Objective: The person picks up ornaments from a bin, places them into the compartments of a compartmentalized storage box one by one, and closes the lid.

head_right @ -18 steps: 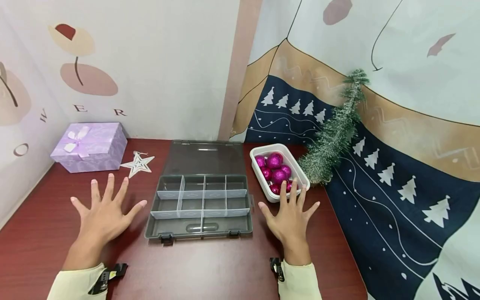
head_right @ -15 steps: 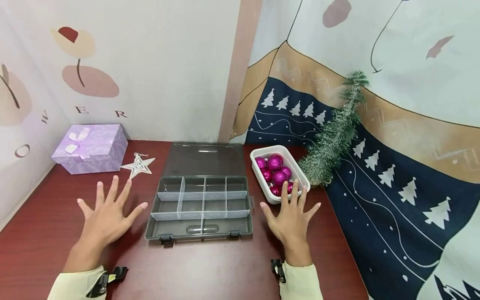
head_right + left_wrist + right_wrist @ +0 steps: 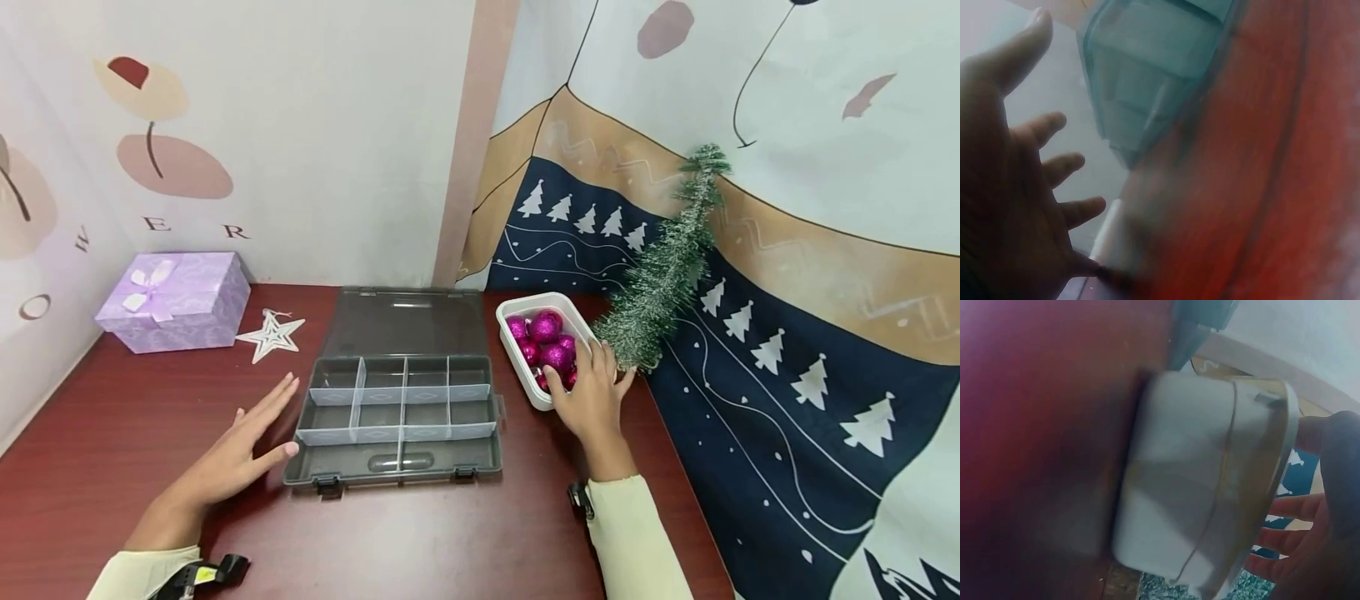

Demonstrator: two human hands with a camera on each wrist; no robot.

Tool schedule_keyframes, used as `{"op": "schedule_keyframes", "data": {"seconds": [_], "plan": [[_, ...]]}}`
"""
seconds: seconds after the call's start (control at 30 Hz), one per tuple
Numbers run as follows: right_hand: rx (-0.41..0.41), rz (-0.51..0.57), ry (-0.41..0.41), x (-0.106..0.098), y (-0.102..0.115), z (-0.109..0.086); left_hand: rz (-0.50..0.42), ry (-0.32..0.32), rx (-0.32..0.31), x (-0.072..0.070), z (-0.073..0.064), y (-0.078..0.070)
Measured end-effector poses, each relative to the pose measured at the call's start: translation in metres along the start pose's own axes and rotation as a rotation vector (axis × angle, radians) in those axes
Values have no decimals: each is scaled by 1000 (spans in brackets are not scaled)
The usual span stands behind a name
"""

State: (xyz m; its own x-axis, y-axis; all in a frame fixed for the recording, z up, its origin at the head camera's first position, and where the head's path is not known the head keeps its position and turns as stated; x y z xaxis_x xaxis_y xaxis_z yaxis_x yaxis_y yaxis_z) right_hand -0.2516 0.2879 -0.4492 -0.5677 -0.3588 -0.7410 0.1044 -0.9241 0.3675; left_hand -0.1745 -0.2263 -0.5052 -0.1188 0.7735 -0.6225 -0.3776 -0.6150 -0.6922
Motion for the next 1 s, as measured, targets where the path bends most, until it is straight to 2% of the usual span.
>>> {"op": "schedule_keyframes", "data": {"seconds": [0.23,0.4,0.5,0.7,1.0], "plan": [[41,26,67,14,0,33,-17,16,0,4,-7,2],[91,58,145,15,-7,47,-29,22,7,5,-7,2],[78,70,167,13,-9,49,-38,33,12,8,-8,3],[6,74,154,10,-2,50,-43,33,18,6,-10,4],[-1,68,244,20,-6,45,-27,62,-8,9,-8,4]]}}
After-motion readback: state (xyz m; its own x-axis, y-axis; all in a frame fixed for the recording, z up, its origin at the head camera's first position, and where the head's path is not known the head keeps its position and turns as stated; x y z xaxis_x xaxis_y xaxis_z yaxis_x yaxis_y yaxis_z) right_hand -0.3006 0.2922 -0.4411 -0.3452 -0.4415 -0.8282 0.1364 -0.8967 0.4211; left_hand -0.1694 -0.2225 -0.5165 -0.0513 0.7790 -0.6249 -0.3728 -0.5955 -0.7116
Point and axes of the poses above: each hand's wrist, its own z-axis towards the middle knuckle, its own x-axis out of the palm, y = z × x, the point moved 6 cm from there along z, towards the middle knuckle, and after that the axes turned 13 degrees about -y, right-handed, at the moved point
